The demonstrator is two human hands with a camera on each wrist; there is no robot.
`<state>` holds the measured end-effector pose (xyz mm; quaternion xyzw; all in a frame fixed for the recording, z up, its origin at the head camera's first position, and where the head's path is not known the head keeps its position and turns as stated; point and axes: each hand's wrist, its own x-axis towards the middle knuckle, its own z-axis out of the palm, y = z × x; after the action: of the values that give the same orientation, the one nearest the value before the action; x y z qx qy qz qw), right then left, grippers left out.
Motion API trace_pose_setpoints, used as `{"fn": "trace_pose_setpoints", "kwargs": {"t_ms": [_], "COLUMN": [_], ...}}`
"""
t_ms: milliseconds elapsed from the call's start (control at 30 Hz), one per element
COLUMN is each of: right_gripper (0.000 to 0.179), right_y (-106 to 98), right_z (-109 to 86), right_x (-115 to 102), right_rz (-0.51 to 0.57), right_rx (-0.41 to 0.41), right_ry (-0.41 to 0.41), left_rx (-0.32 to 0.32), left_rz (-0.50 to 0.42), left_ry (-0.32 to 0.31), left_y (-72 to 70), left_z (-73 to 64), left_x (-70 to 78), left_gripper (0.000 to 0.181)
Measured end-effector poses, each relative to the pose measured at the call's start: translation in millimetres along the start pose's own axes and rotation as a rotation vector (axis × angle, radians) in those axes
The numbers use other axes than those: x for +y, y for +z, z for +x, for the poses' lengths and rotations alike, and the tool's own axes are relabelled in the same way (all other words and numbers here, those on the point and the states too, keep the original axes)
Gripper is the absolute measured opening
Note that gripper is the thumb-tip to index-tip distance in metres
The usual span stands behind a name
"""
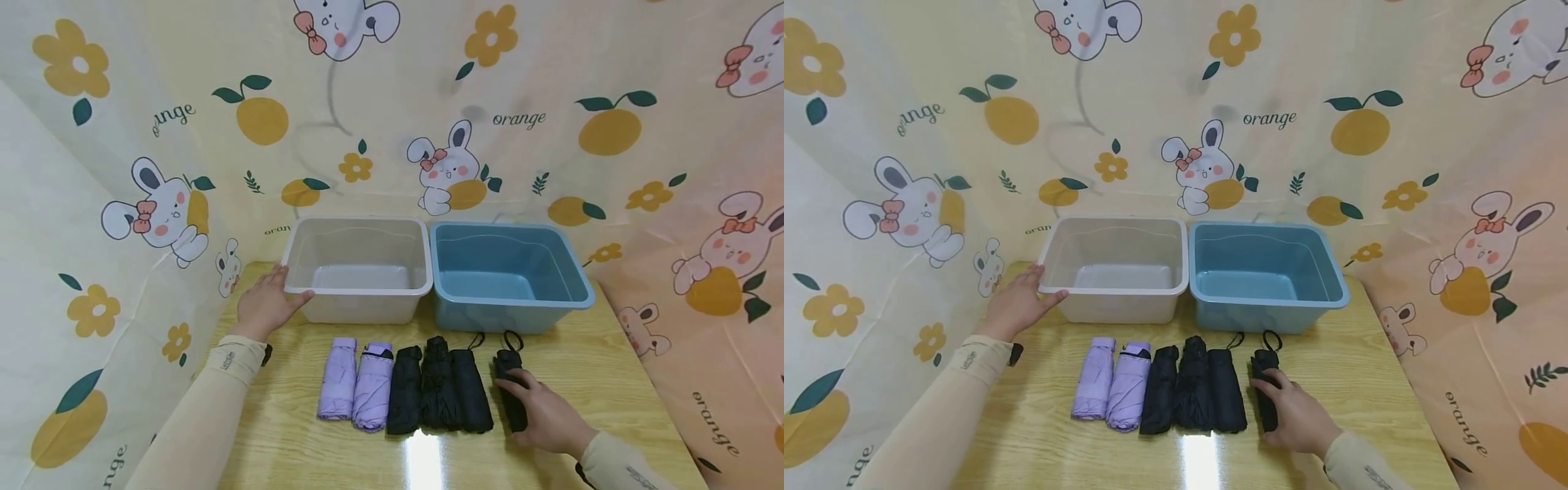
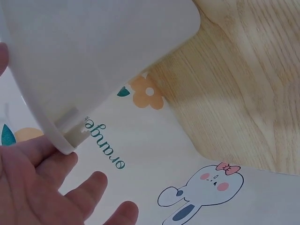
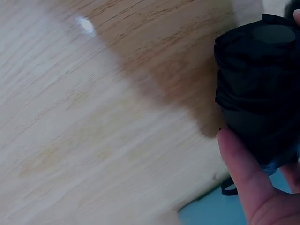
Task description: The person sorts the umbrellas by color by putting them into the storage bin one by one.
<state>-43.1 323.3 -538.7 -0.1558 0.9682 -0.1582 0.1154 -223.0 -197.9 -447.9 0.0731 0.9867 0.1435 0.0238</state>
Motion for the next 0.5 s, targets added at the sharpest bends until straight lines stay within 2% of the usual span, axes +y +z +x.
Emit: {"fn": "trace_pose_setpoints", "kwargs": {"t_ms": [133, 367, 500], "right_gripper": [0.09, 0.091, 0.091], "right_y": [-12, -46, -65], "right_z": [-10.9, -29.6, -40.0], "right_x": [0, -7, -11], "right_rz": [0.035, 0.11, 0.123], "right_rx": [0.009, 0.011, 0.031], "right_ry": [0.005, 0.042, 0.035], "left_rx": [-0.003, 0.015, 0.023], "left_rz": [-0.011, -0.014, -0.01], "left_ry": [0.002, 0.01, 0.013], "left_y": [1.5, 2.7, 4.5], "left_z": [0.2, -0.2, -0.5], "left_x": [-0.9, -2.7, -4.2], "left_gripper": [0.097, 0.096, 0.096]}}
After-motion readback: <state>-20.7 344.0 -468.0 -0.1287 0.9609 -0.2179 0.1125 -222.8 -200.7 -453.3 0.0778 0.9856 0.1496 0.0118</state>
